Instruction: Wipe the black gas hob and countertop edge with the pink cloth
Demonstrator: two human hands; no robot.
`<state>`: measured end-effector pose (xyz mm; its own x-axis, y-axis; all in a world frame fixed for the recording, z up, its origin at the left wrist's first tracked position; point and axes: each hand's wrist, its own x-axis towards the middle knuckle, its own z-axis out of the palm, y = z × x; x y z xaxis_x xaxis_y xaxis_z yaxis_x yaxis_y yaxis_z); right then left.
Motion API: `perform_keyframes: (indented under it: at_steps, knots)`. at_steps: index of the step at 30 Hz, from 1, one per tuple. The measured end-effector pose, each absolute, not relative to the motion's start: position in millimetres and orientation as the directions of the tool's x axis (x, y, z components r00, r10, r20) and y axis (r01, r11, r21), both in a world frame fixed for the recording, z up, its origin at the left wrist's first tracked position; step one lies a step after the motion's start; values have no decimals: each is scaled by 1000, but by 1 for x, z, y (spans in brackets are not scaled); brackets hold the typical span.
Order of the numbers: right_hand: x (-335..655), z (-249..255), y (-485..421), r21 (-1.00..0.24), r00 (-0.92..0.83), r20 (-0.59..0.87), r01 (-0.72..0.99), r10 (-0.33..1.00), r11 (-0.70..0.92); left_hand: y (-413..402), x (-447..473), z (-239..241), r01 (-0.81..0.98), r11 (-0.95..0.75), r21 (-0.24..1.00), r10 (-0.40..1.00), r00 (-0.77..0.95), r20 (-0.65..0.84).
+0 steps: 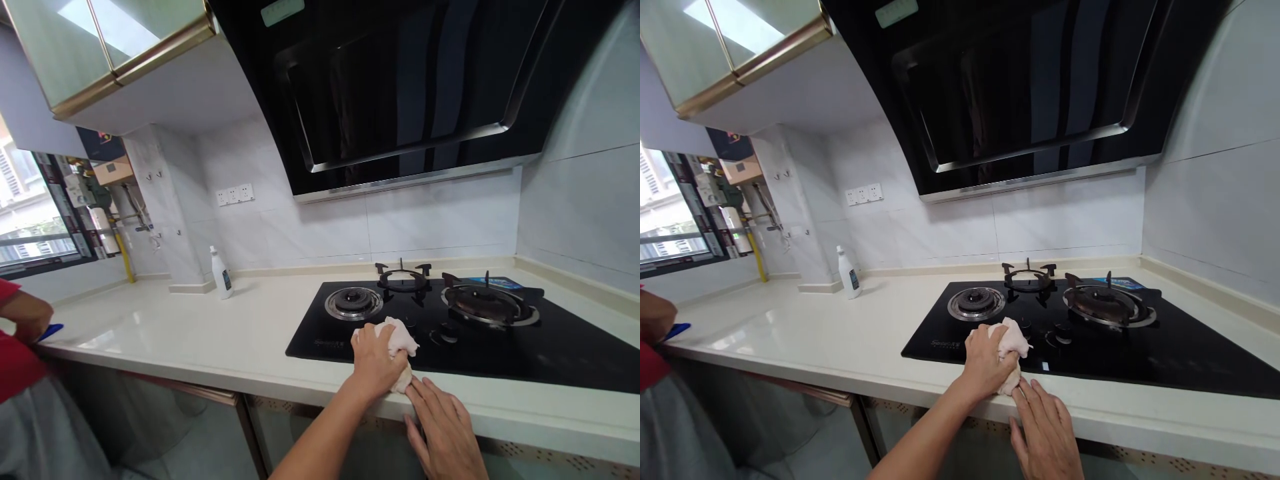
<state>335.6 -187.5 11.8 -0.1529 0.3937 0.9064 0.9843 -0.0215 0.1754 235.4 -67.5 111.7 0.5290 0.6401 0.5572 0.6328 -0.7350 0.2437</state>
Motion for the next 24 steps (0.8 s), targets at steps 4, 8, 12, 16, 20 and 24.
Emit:
perform_keyframes:
  at_steps: [4,8,12,16,20,24]
  knots:
    - [335,14,-188,184,-160,912,983,378,-27,-68,216,110,593,-767,244,598,526,605]
    - [337,14,-187,194,-170,911,981,376,-26,-74,195,105,578,-778,247,569,481,667]
    - [339,10,-185,185,-164,917,982,363,-24,-82,178,96,579,-778,246,547,429,719]
    - [340,7,-184,181,-163,916,983,366,-16,-90,170,88,588,-776,229,510,369,777]
    - [339,6,-185,172,-153,916,985,372,-20,-95,166,84,597,-778,196,472,349,810]
    - [337,8,-185,151,-133,920,988,368,-20,-99,162,79,619,-765,179,457,325,828]
